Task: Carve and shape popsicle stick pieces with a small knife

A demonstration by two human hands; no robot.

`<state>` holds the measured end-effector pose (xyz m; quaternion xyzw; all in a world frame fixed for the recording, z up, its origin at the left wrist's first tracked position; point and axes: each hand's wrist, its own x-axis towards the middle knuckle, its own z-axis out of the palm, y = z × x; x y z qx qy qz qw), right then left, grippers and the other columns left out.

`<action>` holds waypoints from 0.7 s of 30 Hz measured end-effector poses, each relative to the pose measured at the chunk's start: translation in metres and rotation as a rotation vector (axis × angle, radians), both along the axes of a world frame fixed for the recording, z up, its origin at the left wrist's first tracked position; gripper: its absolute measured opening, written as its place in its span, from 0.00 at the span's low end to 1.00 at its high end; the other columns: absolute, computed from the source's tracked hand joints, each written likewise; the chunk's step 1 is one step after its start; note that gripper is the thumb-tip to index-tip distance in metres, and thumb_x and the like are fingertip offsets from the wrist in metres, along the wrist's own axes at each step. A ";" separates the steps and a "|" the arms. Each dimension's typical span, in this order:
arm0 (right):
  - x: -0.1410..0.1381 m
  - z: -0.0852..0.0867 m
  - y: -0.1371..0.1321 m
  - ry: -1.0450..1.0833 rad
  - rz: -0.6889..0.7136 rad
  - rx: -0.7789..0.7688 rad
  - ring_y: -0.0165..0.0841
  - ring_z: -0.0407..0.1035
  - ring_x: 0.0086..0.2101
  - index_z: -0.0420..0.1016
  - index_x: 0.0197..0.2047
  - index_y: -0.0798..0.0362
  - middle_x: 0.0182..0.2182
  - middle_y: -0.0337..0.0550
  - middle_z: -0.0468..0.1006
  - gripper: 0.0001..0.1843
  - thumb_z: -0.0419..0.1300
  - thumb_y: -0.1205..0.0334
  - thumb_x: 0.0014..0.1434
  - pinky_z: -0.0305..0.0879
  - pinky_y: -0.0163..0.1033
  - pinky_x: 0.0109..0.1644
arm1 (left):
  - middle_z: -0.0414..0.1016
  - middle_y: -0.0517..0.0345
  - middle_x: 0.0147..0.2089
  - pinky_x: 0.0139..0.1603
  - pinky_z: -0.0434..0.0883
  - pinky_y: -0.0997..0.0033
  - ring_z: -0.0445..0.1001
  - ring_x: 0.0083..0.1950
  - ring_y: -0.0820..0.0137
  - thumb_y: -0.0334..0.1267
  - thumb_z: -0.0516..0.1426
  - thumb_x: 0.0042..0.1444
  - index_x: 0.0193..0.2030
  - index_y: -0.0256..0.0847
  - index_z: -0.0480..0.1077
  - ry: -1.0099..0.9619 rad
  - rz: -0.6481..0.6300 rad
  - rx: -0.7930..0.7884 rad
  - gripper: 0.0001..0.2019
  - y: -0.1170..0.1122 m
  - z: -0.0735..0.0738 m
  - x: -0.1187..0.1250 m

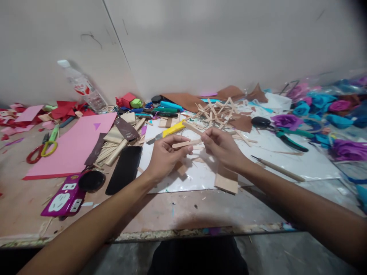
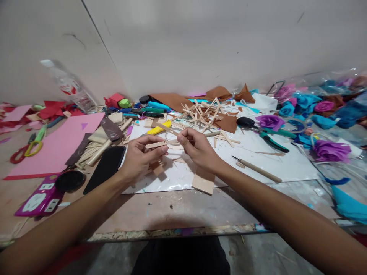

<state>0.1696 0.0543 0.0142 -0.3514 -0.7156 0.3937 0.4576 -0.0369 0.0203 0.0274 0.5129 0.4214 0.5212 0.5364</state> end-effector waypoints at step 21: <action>0.005 0.011 -0.002 -0.011 -0.143 0.263 0.32 0.69 0.33 0.79 0.44 0.49 0.35 0.40 0.79 0.10 0.60 0.53 0.71 0.64 0.39 0.36 | 0.83 0.55 0.31 0.33 0.79 0.74 0.81 0.30 0.71 0.45 0.68 0.60 0.39 0.39 0.77 0.094 -0.175 -0.005 0.11 -0.003 -0.001 0.000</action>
